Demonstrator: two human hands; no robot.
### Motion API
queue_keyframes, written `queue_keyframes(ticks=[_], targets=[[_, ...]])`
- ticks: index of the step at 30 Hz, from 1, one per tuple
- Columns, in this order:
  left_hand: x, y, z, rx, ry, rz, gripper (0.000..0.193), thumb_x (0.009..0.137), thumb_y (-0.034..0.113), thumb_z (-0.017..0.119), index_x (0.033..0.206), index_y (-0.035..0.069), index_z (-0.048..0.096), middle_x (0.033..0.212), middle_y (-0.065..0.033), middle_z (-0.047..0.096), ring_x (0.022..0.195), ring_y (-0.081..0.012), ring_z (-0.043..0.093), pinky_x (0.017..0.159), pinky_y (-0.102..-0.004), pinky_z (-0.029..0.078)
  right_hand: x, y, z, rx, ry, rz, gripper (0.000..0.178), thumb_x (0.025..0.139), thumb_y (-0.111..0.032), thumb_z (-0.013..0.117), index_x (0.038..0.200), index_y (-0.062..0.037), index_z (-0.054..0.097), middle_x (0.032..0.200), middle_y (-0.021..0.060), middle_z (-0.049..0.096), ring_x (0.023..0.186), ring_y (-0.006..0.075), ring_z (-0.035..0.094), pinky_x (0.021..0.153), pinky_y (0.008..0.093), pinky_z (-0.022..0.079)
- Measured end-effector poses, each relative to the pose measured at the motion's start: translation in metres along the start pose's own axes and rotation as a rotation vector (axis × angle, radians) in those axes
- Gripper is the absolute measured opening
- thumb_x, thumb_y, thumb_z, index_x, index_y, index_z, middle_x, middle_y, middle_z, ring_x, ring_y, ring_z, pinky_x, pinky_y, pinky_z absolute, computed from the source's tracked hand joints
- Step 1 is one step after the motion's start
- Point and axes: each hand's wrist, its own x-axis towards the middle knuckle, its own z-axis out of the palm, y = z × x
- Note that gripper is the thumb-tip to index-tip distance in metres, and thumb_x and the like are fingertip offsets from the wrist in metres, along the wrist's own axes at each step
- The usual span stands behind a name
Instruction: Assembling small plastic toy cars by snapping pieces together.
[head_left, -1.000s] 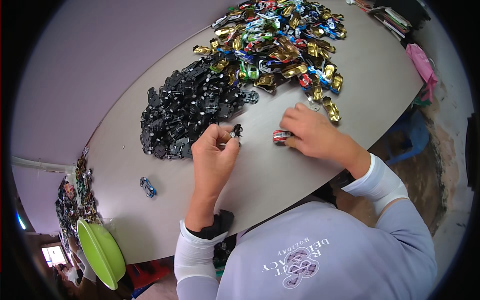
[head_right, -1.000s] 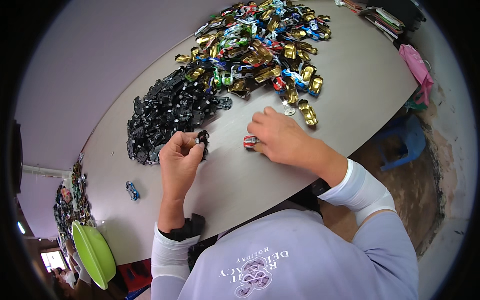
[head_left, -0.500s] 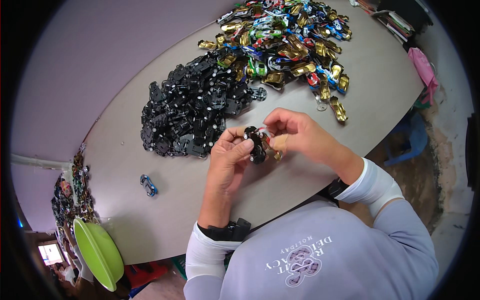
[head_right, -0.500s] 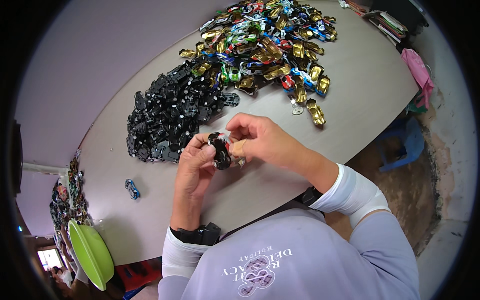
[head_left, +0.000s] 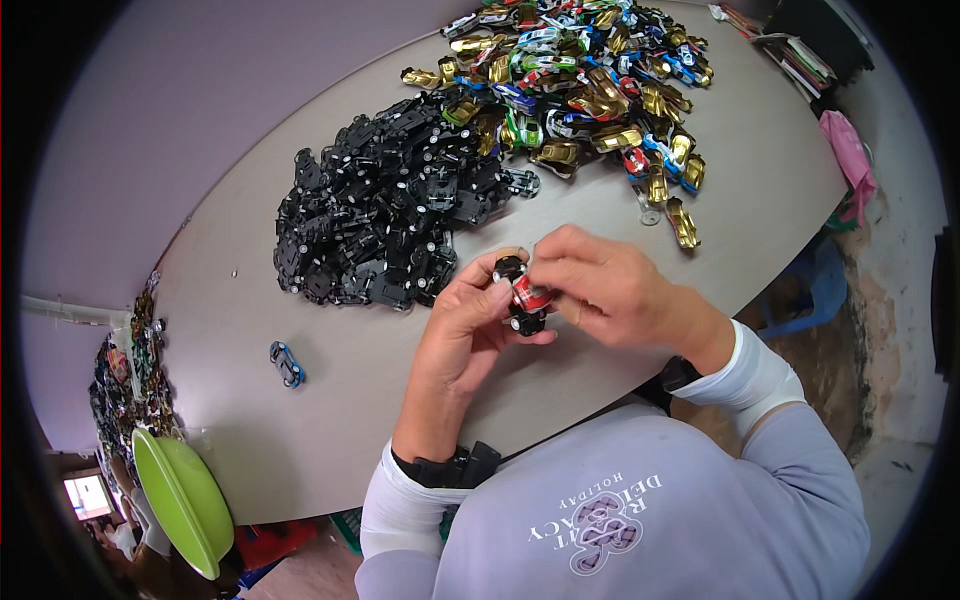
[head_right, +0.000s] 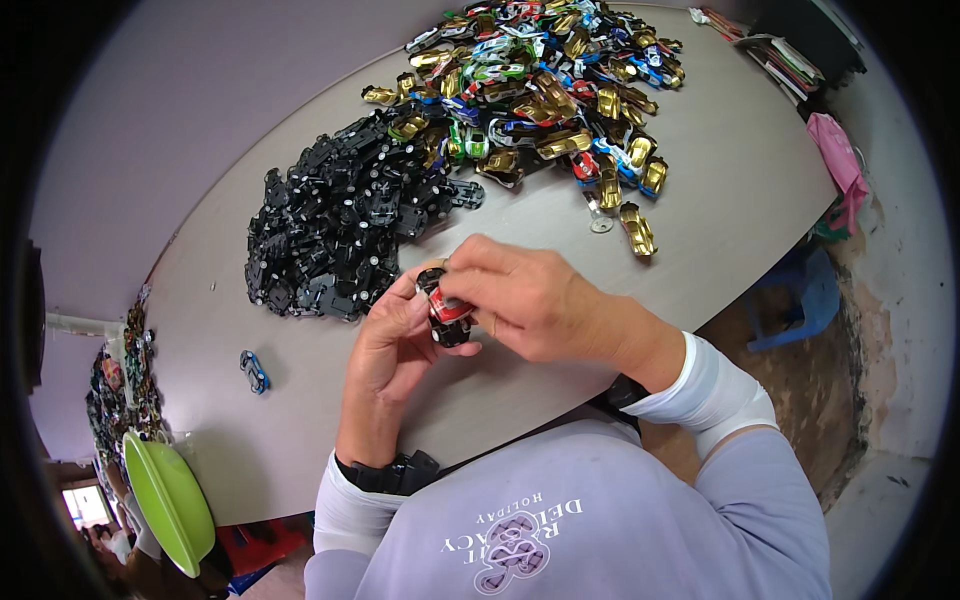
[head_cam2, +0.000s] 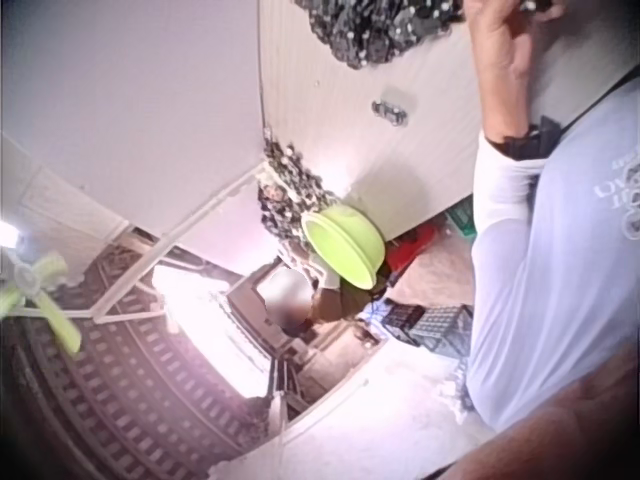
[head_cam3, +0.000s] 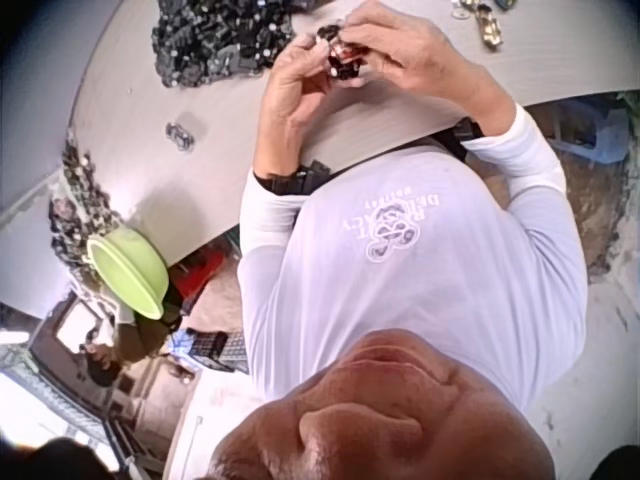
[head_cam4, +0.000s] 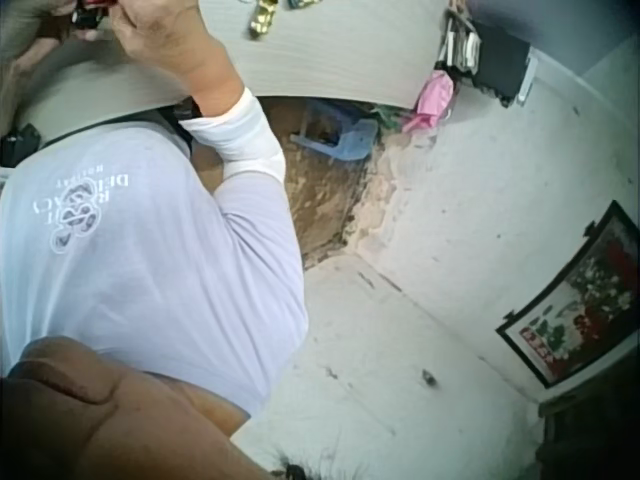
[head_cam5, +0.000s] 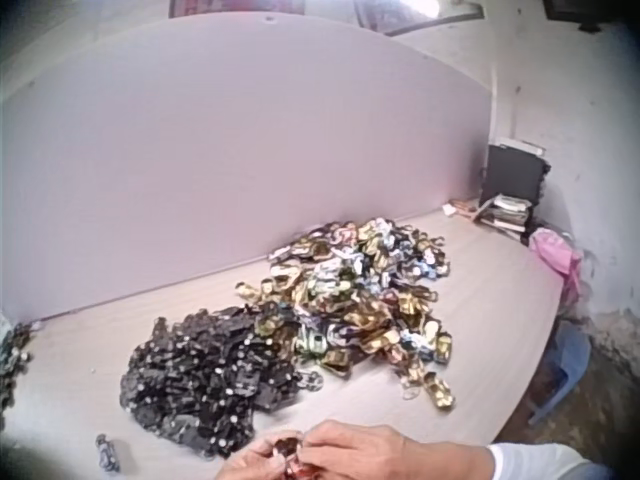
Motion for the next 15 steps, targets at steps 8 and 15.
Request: queue_keyframes(ticks=[8,15], targets=[[0.002,-0.013,0.003,0.57,0.037,0.351,0.042,0.072,-0.003,0.07,0.111,0.0,0.055,0.106,-0.0067,0.058,0.097,-0.0147,0.057,0.084,-0.0319,0.051,-0.012,0.003,0.009,0.966,0.135,0.841,0.008,0.082,-0.005,0.059,0.085,0.0003,0.054,0.082,0.0067,0.058,0.069,0.014,0.059,0.056,0.0253,0.049],[0.003,-0.011,-0.003,0.202,0.067,0.178,0.04,0.075,-0.002,0.065,0.112,0.002,0.053,0.102,-0.0102,0.06,0.095,-0.0202,0.059,0.081,-0.0371,0.053,-0.017,0.017,0.006,1.144,0.094,0.925,0.02,0.075,-0.004,0.064,0.092,-0.0025,0.053,0.082,0.0043,0.058,0.072,0.0096,0.057,0.058,0.0228,0.047]])
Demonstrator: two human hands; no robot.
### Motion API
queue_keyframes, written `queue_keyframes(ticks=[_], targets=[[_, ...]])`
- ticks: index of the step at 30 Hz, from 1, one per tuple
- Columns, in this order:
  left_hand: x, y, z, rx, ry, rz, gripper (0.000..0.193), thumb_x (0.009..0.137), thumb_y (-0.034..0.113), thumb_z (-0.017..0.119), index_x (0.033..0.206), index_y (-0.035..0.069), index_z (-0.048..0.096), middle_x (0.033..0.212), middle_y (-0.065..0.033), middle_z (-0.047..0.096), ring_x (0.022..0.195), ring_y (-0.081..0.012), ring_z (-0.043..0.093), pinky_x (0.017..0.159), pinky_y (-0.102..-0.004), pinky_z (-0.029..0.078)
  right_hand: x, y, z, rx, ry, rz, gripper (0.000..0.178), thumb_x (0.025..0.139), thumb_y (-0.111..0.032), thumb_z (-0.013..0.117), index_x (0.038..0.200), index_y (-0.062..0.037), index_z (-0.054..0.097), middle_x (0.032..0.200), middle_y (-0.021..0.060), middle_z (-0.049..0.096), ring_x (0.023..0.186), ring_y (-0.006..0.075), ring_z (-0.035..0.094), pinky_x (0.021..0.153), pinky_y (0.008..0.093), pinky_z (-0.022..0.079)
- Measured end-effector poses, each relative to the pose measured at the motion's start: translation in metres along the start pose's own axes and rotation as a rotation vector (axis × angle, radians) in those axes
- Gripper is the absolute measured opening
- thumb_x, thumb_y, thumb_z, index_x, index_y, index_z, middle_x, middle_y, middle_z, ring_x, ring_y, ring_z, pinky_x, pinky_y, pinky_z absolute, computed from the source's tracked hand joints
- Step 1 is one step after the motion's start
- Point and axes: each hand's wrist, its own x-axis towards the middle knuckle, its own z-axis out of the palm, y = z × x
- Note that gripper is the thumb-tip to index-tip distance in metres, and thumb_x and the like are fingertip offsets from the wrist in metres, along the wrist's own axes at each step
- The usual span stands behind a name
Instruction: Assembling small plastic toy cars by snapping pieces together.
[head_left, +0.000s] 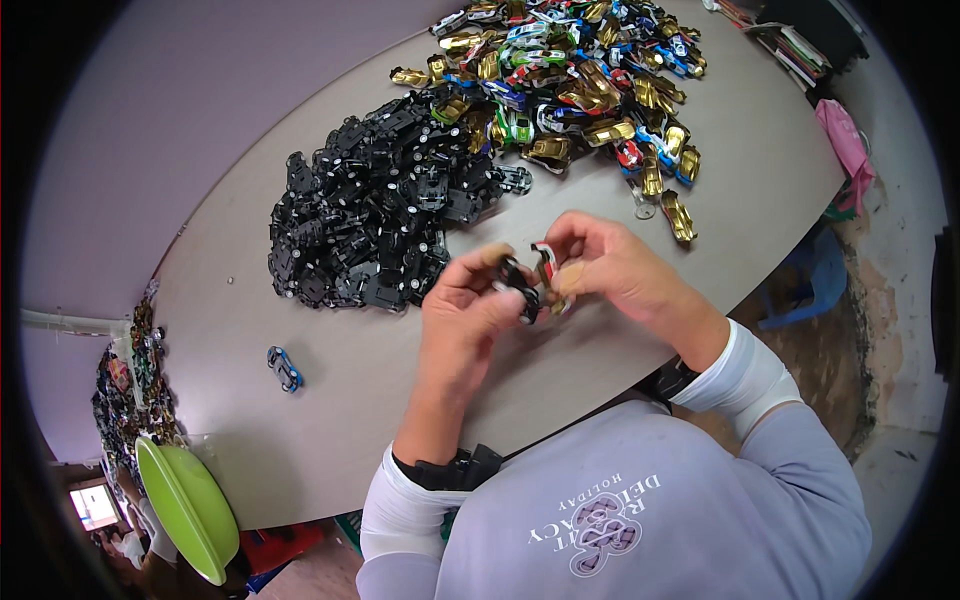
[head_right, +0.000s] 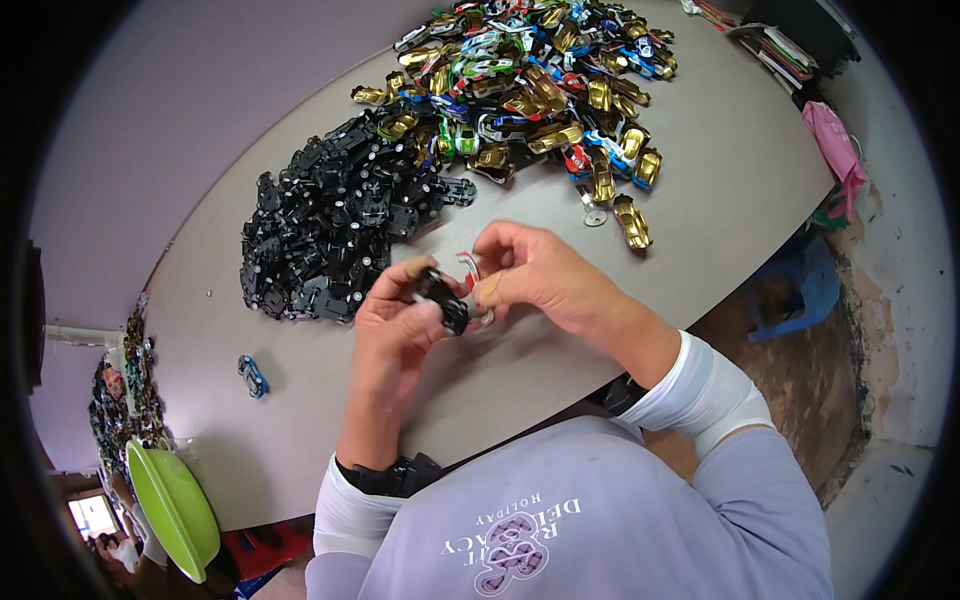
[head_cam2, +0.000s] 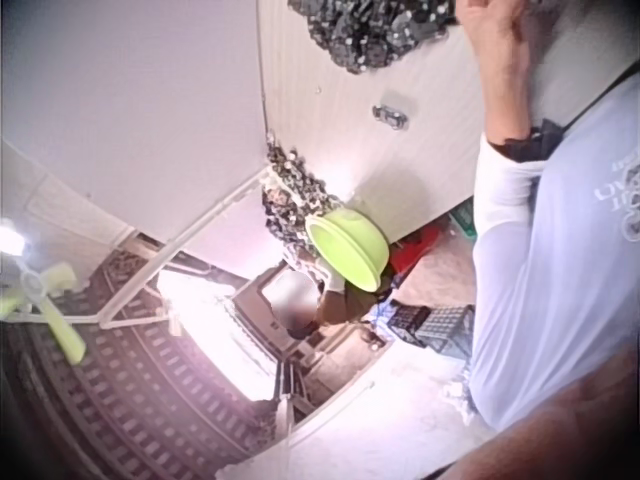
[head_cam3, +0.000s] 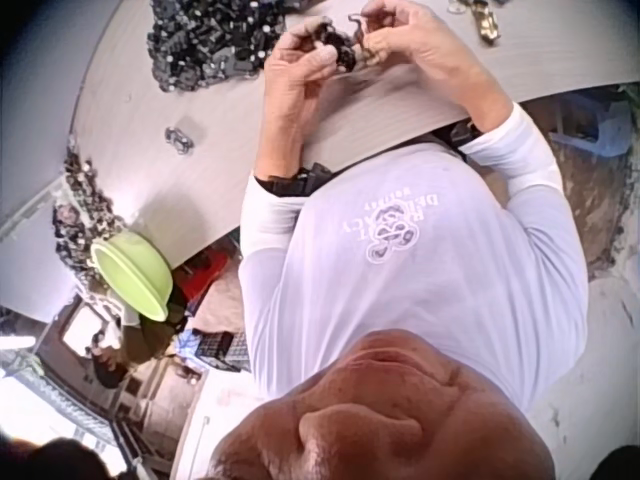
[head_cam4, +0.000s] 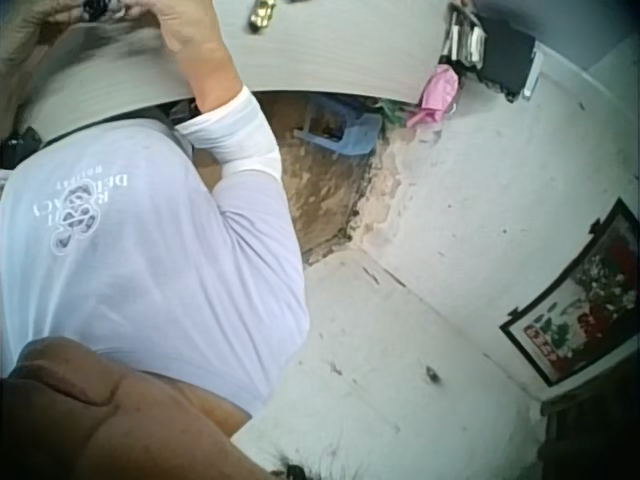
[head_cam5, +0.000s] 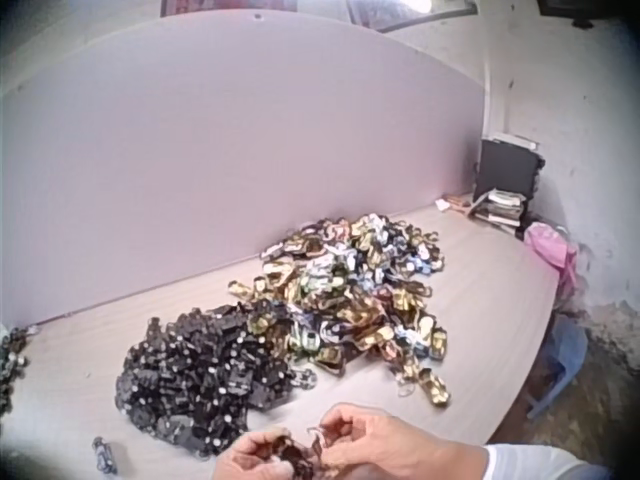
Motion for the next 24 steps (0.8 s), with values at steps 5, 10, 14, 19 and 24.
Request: queue_keyframes(ticks=[5,10,14,19,24], targets=[[0.001,0.007,-0.002,-0.169,0.009,-0.074,0.042,0.075,0.006,0.068,0.113,0.004,0.049,0.102,-0.0129,0.06,0.096,-0.0268,0.061,0.077,-0.0385,0.056,-0.009,-0.017,0.007,-0.226,0.045,-0.267,0.029,0.073,-0.002,0.065,0.098,-0.0042,0.052,0.09,0.0018,0.057,0.081,0.0093,0.054,0.072,0.0255,0.047],[0.0,0.009,0.003,-0.182,-0.002,-0.081,0.043,0.075,0.007,0.069,0.114,0.004,0.049,0.103,-0.0142,0.059,0.096,-0.0281,0.061,0.072,-0.0388,0.059,-0.016,-0.014,0.018,-0.207,0.013,-0.253,0.034,0.074,0.001,0.064,0.104,-0.0032,0.047,0.091,0.0008,0.053,0.081,0.0081,0.054,0.069,0.0221,0.046],[0.0,0.008,0.005,-0.164,-0.003,-0.054,0.045,0.075,0.006,0.069,0.115,0.005,0.049,0.103,-0.0144,0.059,0.094,-0.0262,0.062,0.072,-0.039,0.059,-0.017,-0.009,0.024,-0.292,0.06,-0.33,0.031,0.075,-0.002,0.063,0.102,-0.0027,0.047,0.082,-0.0005,0.053,0.07,0.003,0.047,0.06,0.0182,0.04],[-0.002,0.01,0.006,-0.123,-0.001,-0.038,0.045,0.075,0.005,0.069,0.115,0.005,0.049,0.103,-0.0136,0.059,0.093,-0.0244,0.061,0.074,-0.04,0.058,-0.02,-0.012,0.027,-0.396,0.075,-0.371,0.032,0.075,-0.001,0.062,0.102,-0.002,0.047,0.08,0.0001,0.053,0.066,0.0033,0.047,0.057,0.0185,0.04],[-0.002,0.01,0.006,-0.132,-0.016,-0.033,0.045,0.075,0.005,0.069,0.115,0.005,0.049,0.103,-0.0133,0.059,0.094,-0.0246,0.061,0.075,-0.0406,0.057,-0.02,-0.012,0.026,-0.455,0.109,-0.474,0.031,0.074,-0.002,0.062,0.102,-0.0011,0.048,0.077,0.0012,0.054,0.063,0.0046,0.048,0.054,0.0197,0.041]])
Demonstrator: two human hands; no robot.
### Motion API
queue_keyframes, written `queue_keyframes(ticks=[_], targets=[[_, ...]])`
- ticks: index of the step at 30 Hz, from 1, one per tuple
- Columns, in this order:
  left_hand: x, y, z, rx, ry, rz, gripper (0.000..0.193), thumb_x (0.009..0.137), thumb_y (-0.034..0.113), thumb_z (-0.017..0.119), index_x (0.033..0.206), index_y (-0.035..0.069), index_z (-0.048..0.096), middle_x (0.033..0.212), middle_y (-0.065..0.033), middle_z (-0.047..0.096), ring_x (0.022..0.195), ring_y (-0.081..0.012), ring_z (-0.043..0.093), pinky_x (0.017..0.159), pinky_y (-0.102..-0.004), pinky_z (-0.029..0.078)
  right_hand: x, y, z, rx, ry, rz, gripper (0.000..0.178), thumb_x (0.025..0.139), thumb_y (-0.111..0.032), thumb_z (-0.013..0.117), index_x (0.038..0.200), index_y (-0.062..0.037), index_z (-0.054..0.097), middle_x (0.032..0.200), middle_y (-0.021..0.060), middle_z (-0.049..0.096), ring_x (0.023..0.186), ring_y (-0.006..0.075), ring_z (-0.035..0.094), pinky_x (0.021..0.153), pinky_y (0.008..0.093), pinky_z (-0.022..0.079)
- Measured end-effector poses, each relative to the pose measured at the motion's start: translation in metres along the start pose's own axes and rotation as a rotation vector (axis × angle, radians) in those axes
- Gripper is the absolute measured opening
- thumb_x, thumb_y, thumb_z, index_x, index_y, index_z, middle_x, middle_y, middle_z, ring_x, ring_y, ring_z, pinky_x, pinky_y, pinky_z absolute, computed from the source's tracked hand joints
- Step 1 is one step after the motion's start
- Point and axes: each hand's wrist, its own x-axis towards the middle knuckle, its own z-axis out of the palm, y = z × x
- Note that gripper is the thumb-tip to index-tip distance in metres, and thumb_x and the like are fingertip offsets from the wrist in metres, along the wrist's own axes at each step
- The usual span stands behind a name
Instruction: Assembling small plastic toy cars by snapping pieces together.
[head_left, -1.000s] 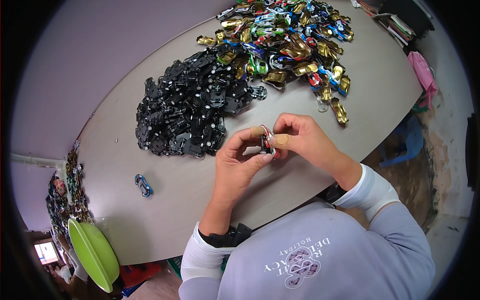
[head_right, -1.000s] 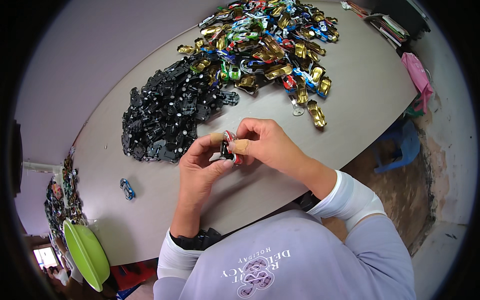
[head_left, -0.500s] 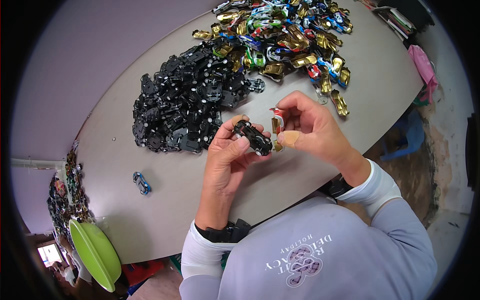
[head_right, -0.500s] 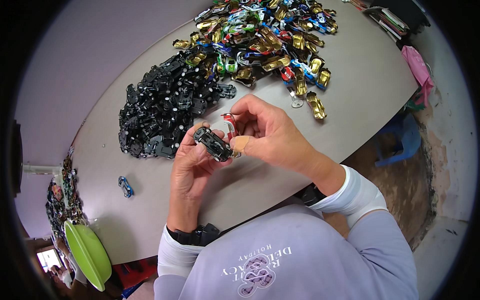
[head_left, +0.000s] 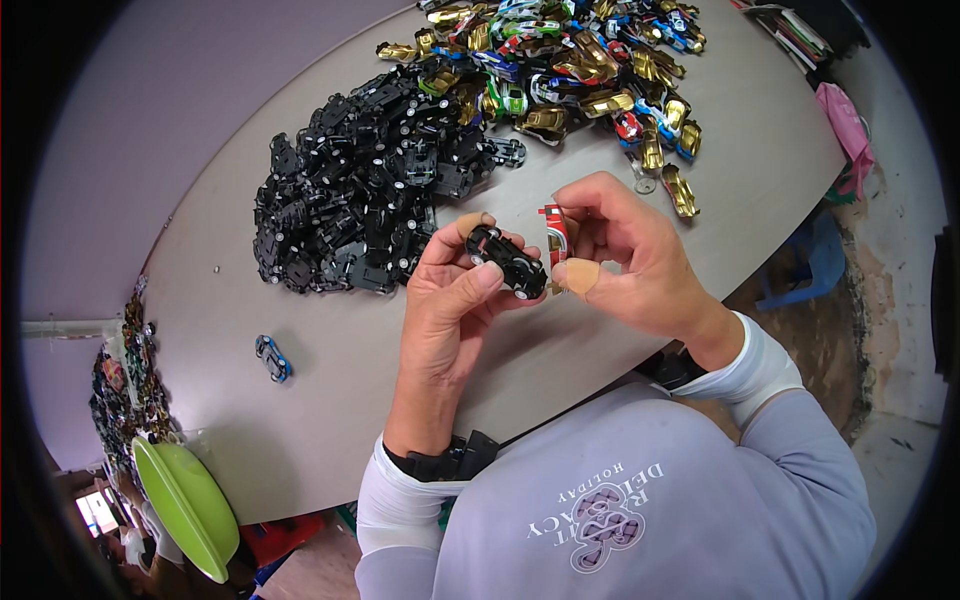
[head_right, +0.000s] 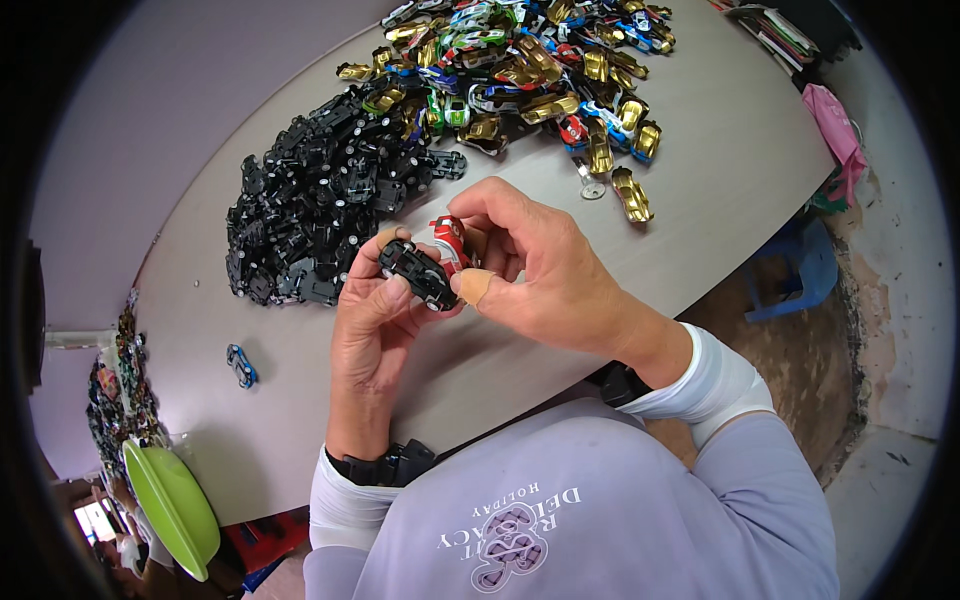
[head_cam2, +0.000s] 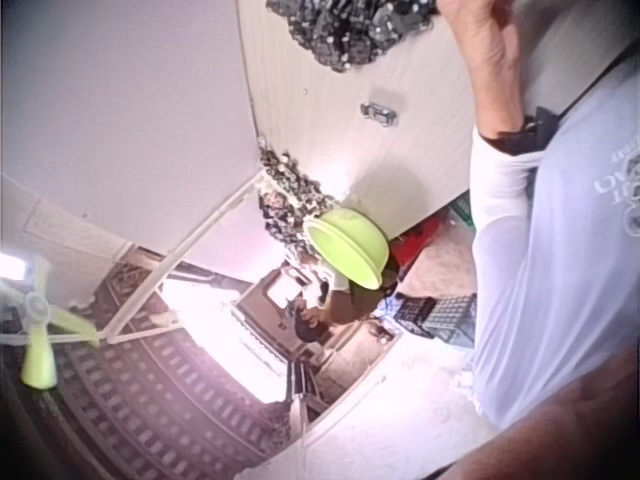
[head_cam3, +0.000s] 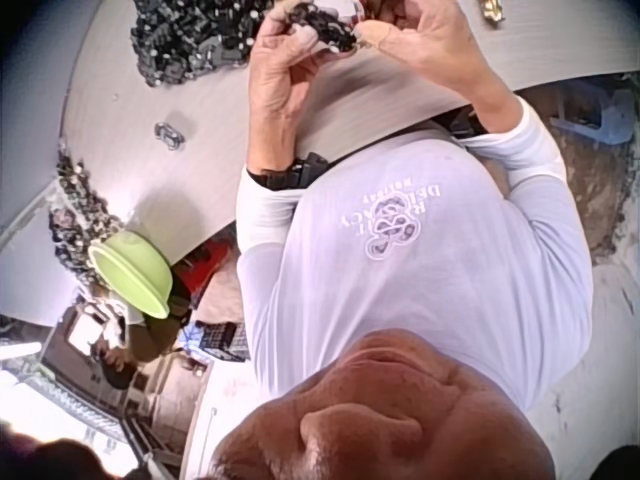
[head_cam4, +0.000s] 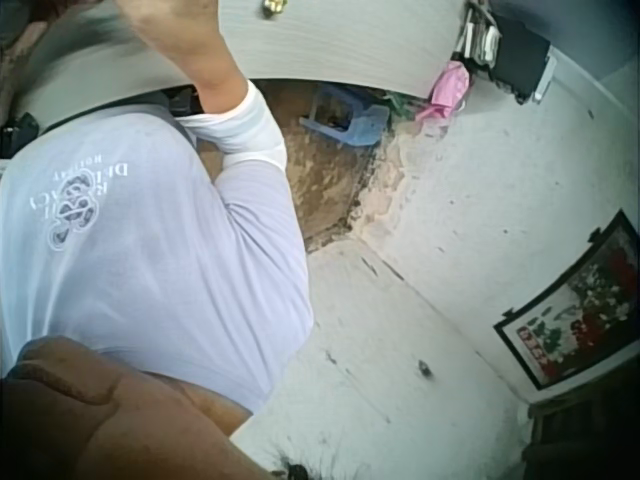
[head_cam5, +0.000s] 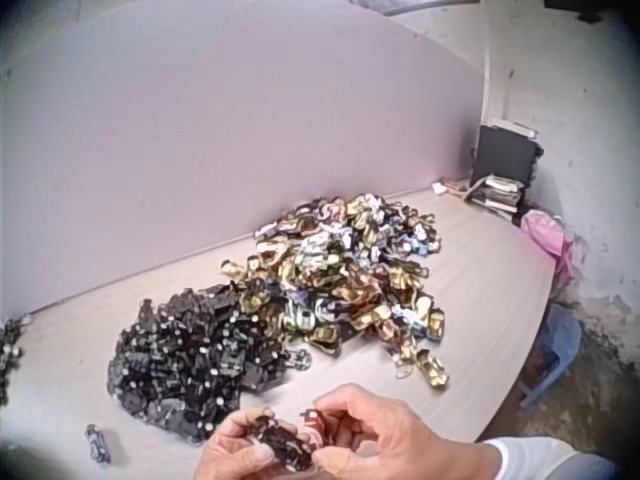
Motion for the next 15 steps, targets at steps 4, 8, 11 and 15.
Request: queue_keyframes(ticks=[4,8,11,15], targets=[[-0.0007,-0.0005,0.0024,0.02,0.012,-0.008,0.045,0.074,0.003,0.069,0.115,0.004,0.048,0.104,-0.0134,0.059,0.093,-0.0246,0.061,0.075,-0.0405,0.057,-0.0002,0.0003,0.004,0.002,-0.03,0.035,0.03,0.074,-0.002,0.061,0.101,-0.0013,0.048,0.076,0.0011,0.053,0.061,0.0046,0.048,0.053,0.0197,0.041],[-0.0016,-0.0021,0.0032,0.041,0.009,-0.008,0.045,0.074,0.001,0.068,0.114,0.003,0.048,0.104,-0.0127,0.058,0.092,-0.023,0.061,0.075,-0.0394,0.057,-0.0014,-0.0002,0.0036,-0.094,-0.054,0.003,0.031,0.073,0.0,0.059,0.102,-0.0022,0.049,0.074,0.0034,0.053,0.057,0.0063,0.047,0.051,0.0209,0.04],[-0.0037,-0.0024,0.0075,0.103,0.03,-0.019,0.041,0.072,-0.001,0.068,0.11,-0.001,0.052,0.102,-0.0106,0.059,0.091,-0.0184,0.061,0.076,-0.0341,0.057,-0.0004,-0.0012,0.004,-0.227,-0.073,-0.027,0.031,0.072,0.001,0.058,0.102,-0.0026,0.05,0.078,0.0057,0.053,0.054,0.0091,0.048,0.05,0.0228,0.041],[-0.0036,-0.0057,0.0036,0.166,0.01,-0.004,0.037,0.072,-0.002,0.07,0.106,-0.002,0.057,0.096,-0.0102,0.062,0.088,-0.016,0.061,0.074,-0.0288,0.054,-0.0007,-0.0003,0.0027,-0.268,-0.138,-0.057,0.029,0.071,0.002,0.057,0.099,-0.0035,0.053,0.083,0.007,0.052,0.054,0.0129,0.051,0.049,0.0259,0.043]])
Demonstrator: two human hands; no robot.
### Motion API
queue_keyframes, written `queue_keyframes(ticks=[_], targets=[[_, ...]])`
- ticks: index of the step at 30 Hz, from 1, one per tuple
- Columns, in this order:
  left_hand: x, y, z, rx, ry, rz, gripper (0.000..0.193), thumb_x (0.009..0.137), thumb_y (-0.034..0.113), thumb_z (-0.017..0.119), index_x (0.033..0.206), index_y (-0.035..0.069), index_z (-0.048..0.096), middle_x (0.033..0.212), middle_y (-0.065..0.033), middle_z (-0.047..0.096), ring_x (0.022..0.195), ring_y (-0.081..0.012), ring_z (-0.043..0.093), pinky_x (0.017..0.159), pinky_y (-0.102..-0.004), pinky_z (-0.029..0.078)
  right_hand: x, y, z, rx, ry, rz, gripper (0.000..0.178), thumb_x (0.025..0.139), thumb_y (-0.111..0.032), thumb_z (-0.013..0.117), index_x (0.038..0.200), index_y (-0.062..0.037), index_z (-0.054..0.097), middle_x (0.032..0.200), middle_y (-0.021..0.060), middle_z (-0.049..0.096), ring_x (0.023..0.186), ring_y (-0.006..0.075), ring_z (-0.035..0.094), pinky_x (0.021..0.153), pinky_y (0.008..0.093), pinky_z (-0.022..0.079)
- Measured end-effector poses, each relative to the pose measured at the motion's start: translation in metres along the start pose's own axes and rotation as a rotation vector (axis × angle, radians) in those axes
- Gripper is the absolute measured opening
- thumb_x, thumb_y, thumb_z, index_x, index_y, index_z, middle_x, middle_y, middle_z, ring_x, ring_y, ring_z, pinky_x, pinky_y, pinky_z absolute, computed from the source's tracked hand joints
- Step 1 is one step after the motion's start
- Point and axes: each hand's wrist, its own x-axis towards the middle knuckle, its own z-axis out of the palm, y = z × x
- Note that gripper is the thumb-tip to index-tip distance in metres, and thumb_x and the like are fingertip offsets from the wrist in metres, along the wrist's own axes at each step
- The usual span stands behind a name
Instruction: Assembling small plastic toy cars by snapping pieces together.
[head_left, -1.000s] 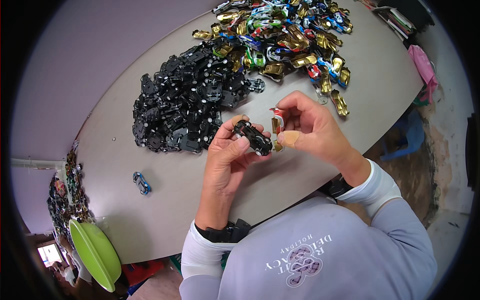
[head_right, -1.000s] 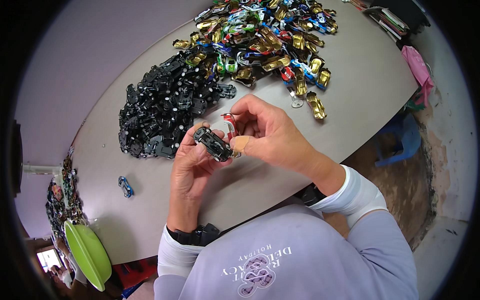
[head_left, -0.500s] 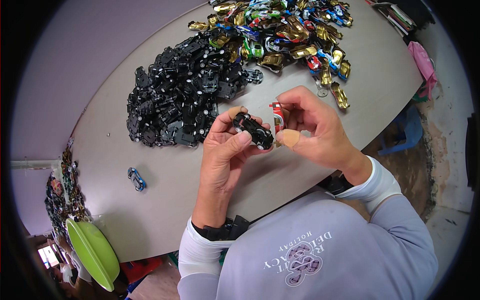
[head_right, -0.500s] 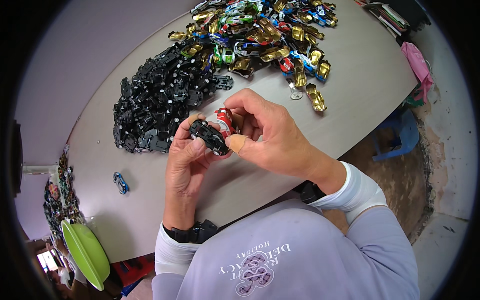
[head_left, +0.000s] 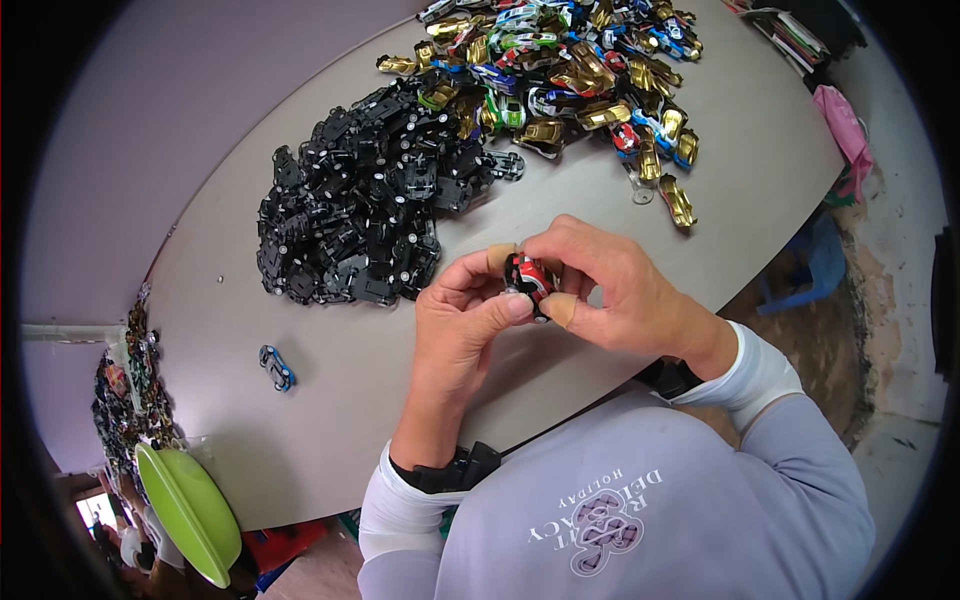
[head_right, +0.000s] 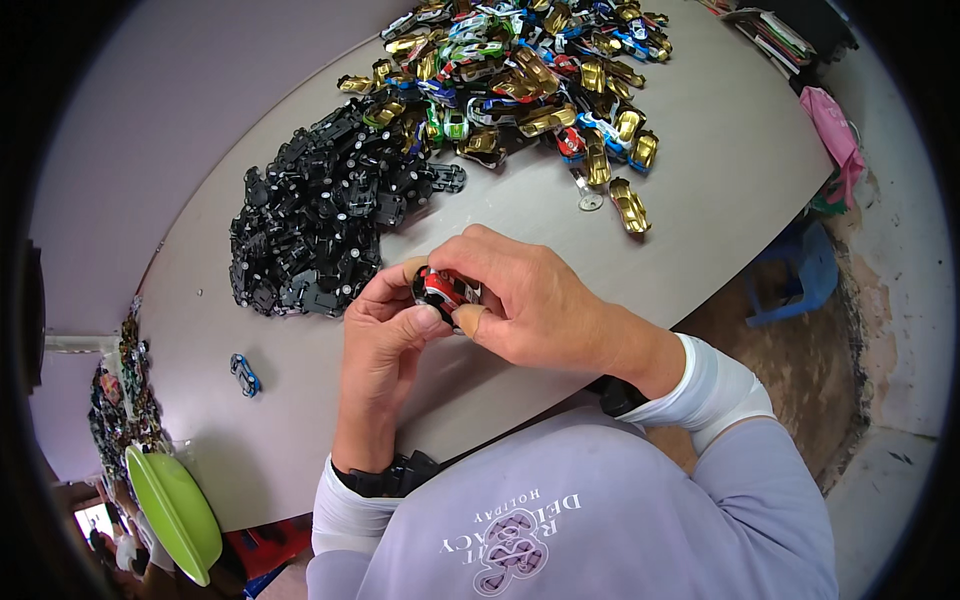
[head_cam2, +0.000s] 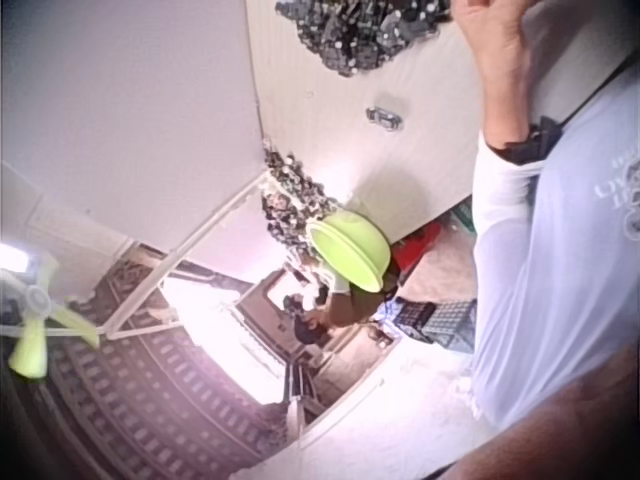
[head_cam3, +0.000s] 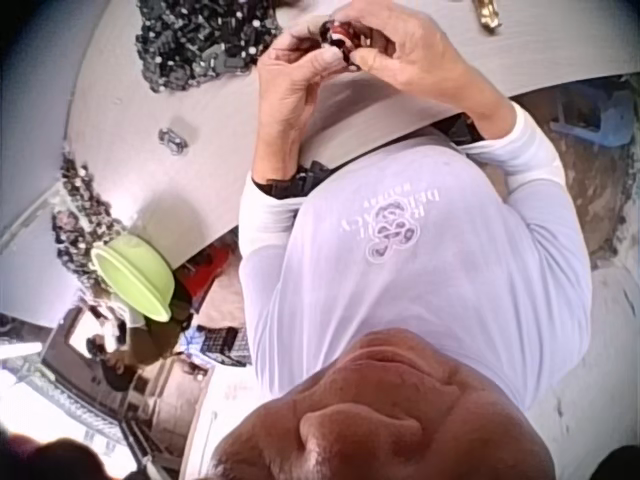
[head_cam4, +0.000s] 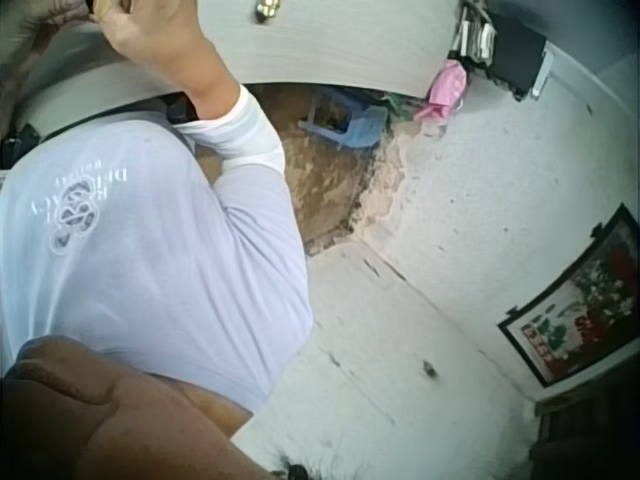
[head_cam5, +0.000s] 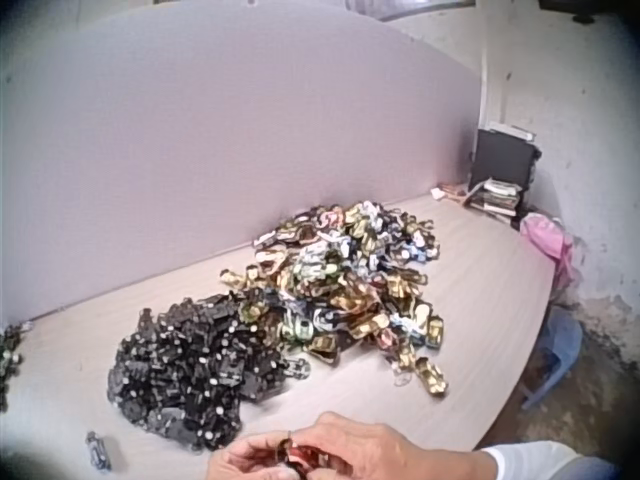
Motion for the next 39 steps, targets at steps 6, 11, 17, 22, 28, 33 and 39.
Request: queue_keyframes(ticks=[6,11,17,22,28,33,39], targets=[[-0.001,-0.003,0.003,0.116,0.058,0.016,0.036,0.07,-0.006,0.07,0.105,-0.004,0.061,0.095,-0.0096,0.063,0.085,-0.016,0.062,0.074,-0.0277,0.053,0.001,-0.001,-0.002,-0.062,-0.05,0.013,0.025,0.071,0.001,0.06,0.095,-0.0036,0.056,0.081,0.0073,0.052,0.057,0.0155,0.053,0.051,0.0279,0.044],[-0.004,-0.007,0.006,0.501,0.038,0.247,0.031,0.076,0.001,0.069,0.106,-0.003,0.062,0.096,-0.0084,0.061,0.083,-0.014,0.059,0.071,-0.0253,0.049,-0.001,0.007,-0.001,-0.053,0.025,-0.069,0.021,0.072,0.002,0.064,0.091,-0.0024,0.056,0.08,0.0072,0.051,0.059,0.0163,0.053,0.051,0.0281,0.043],[-0.006,-0.007,0.016,0.806,0.016,0.444,0.031,0.085,0.007,0.06,0.114,-0.002,0.058,0.1,-0.0094,0.059,0.083,-0.0144,0.057,0.072,-0.0257,0.048,-0.006,0.012,0.009,0.04,0.164,-0.062,0.021,0.072,0.005,0.063,0.089,-0.0009,0.055,0.085,0.0077,0.051,0.062,0.0148,0.054,0.053,0.0255,0.045],[-0.003,-0.005,0.01,0.32,-0.046,0.075,0.039,0.083,0.003,0.061,0.12,-0.003,0.053,0.106,-0.0101,0.056,0.087,-0.0148,0.058,0.074,-0.0263,0.051,-0.01,0.014,-0.001,0.201,0.109,-0.046,0.021,0.071,0.007,0.062,0.089,-0.0004,0.054,0.092,0.0081,0.05,0.066,0.0134,0.055,0.056,0.0238,0.047],[-0.002,-0.007,0.003,0.247,-0.067,-0.124,0.028,0.077,0.01,0.069,0.101,0.001,0.057,0.086,-0.0008,0.06,0.08,-0.0064,0.053,0.069,-0.0207,0.044,-0.013,0.021,-0.016,0.301,-0.071,-0.046,0.018,0.074,0.002,0.062,0.09,0.001,0.054,0.093,0.0061,0.051,0.068,0.0112,0.056,0.06,0.0241,0.048],[-0.005,-0.008,0.011,0.574,-0.114,0.062,0.018,0.081,0.006,0.06,0.097,0.002,0.054,0.081,0.0009,0.056,0.072,-0.0066,0.048,0.066,-0.0218,0.04,-0.009,0.016,-0.022,0.542,-0.159,0.324,0.007,0.08,0.003,0.055,0.087,0.0005,0.054,0.084,0.003,0.052,0.071,0.0104,0.054,0.061,0.0233,0.046],[-0.008,-0.012,0.01,0.747,-0.017,0.033,0.017,0.081,0.004,0.056,0.097,0.0,0.051,0.082,-0.0039,0.054,0.076,-0.0081,0.047,0.068,-0.0231,0.041,-0.008,0.031,-0.002,-0.02,-0.075,-0.069,0.01,0.077,0.006,0.051,0.085,0.001,0.051,0.081,0.0071,0.052,0.068,0.015,0.053,0.059,0.0273,0.042]])
